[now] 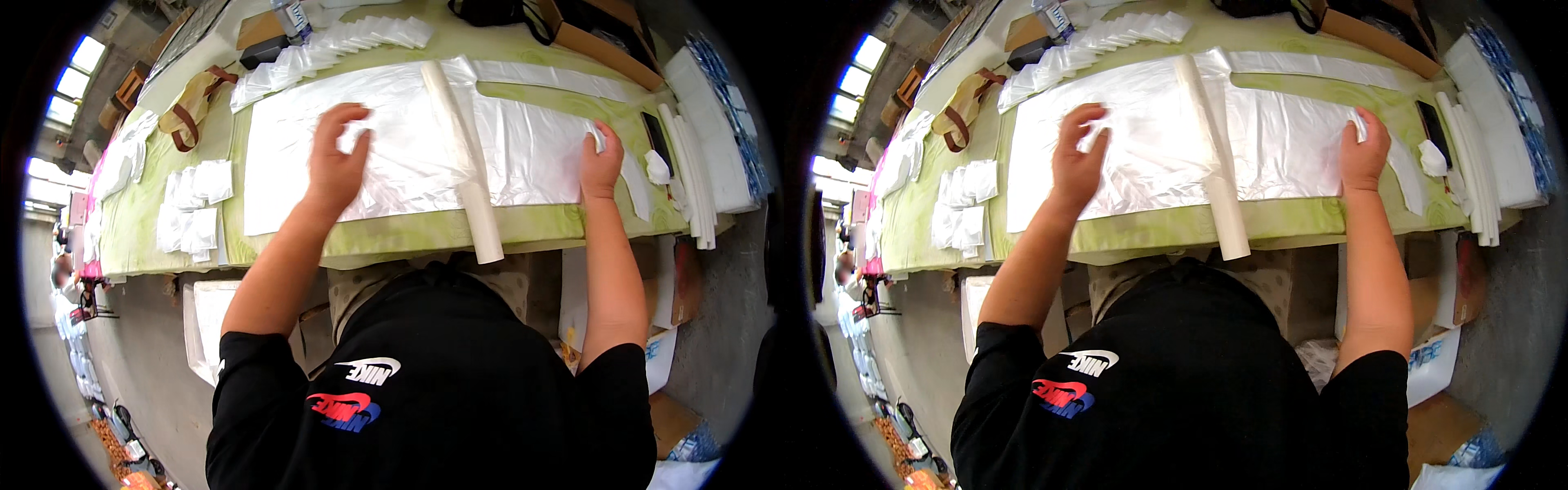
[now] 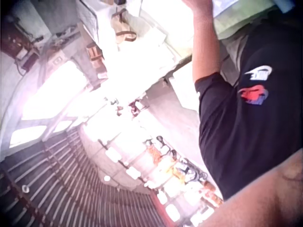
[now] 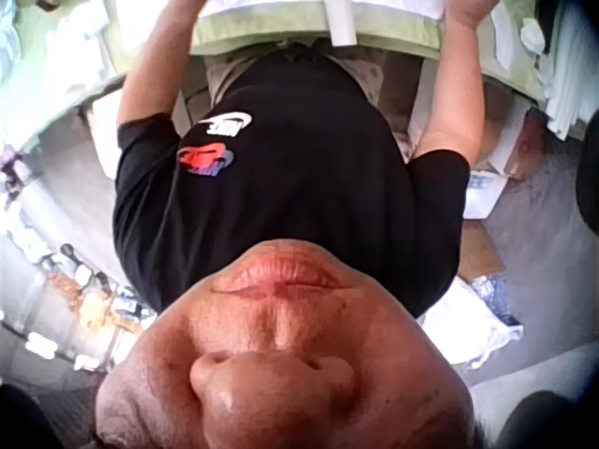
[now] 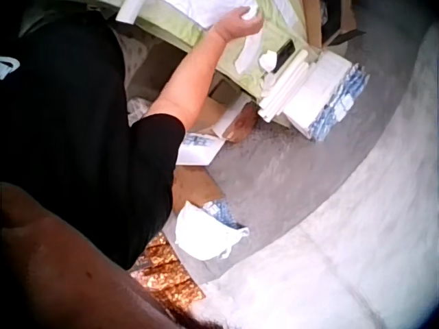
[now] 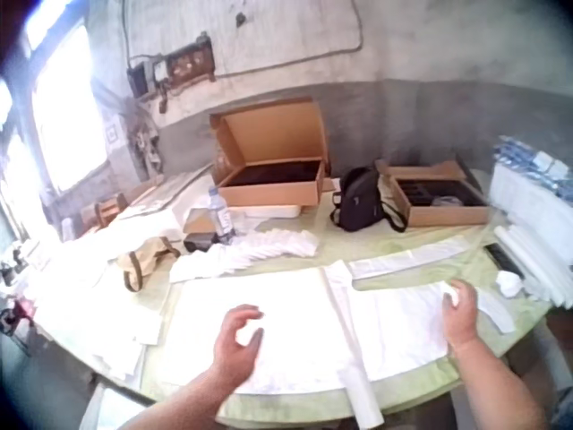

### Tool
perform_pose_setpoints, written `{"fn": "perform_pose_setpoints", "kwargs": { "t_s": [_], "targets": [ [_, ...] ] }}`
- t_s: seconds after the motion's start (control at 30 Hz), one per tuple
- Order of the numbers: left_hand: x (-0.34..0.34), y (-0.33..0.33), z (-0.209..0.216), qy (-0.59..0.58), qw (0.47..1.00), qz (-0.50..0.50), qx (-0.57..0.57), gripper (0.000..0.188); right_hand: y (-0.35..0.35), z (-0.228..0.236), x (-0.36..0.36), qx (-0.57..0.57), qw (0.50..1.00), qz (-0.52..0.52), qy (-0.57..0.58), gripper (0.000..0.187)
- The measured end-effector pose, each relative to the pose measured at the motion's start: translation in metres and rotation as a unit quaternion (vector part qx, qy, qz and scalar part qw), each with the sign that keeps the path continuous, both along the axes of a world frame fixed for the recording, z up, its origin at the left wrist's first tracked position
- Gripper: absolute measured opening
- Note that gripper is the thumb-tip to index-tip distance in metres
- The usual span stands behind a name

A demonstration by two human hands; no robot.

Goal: The person wraps small white rectangular items in clear plastic film on a green worktable. They unroll film, place an item, fold the film around it, and set the wrapped item aside, repeating the process.

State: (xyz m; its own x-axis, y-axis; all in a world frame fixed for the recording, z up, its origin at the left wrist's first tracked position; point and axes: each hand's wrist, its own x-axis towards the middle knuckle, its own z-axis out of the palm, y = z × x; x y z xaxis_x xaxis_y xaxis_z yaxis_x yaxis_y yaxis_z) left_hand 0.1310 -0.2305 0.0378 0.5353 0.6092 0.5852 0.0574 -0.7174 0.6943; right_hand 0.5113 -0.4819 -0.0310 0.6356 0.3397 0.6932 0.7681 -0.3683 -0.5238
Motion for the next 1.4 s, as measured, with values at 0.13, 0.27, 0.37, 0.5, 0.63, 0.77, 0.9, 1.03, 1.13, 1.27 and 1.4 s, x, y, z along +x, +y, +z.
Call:
{"fn": "perform_pose_setpoints", "kwargs": {
  "t_s": [0.13,0.27,0.37,0.5,0.63,0.77,0.9,1.03,1.13,1.27,1.4],
  "targets": [
    [0.049,-0.047,-0.010,0.110,0.980,-0.078,-0.143,0.050,0.004,0.012,-0.042,0.005,0.992,0.105,-0.067,0.023],
    [0.050,-0.056,-0.038,0.284,0.956,-0.064,-0.023,0.060,0.007,0.028,-0.125,0.015,0.976,0.217,-0.017,0.022],
    [0.040,-0.076,-0.036,0.391,0.913,-0.035,0.110,0.060,0.005,0.029,-0.158,0.017,0.965,0.261,0.029,0.022],
    [0.042,-0.079,-0.030,0.421,0.902,-0.036,0.091,0.066,0.006,0.038,-0.187,0.017,0.945,0.319,0.071,0.022],
    [0.051,-0.064,-0.023,0.320,0.945,-0.045,-0.050,0.077,0.003,0.040,-0.200,-0.024,0.923,0.378,0.075,0.021],
    [0.056,-0.075,-0.025,0.340,0.938,-0.048,-0.035,0.079,0.002,0.041,-0.206,-0.008,0.923,0.373,0.093,0.022],
    [0.056,-0.080,-0.025,0.428,0.901,-0.048,0.056,0.078,0.000,0.039,-0.212,-0.022,0.911,0.393,0.121,0.024],
    [0.055,-0.074,-0.015,0.468,0.880,-0.075,0.038,0.085,0.006,0.039,-0.217,-0.022,0.908,0.406,0.100,0.025],
    [0.054,-0.069,0.007,0.469,0.877,-0.085,0.057,0.092,0.008,0.042,-0.219,-0.036,0.906,0.409,0.102,0.025],
    [0.049,-0.055,0.005,0.348,0.905,-0.175,0.173,0.073,0.007,0.045,-0.215,-0.035,0.919,0.386,0.074,0.026],
    [0.046,-0.048,-0.016,0.272,0.927,-0.190,0.179,0.042,0.008,0.048,-0.203,-0.042,0.948,0.314,0.036,0.028]
  ]
}}
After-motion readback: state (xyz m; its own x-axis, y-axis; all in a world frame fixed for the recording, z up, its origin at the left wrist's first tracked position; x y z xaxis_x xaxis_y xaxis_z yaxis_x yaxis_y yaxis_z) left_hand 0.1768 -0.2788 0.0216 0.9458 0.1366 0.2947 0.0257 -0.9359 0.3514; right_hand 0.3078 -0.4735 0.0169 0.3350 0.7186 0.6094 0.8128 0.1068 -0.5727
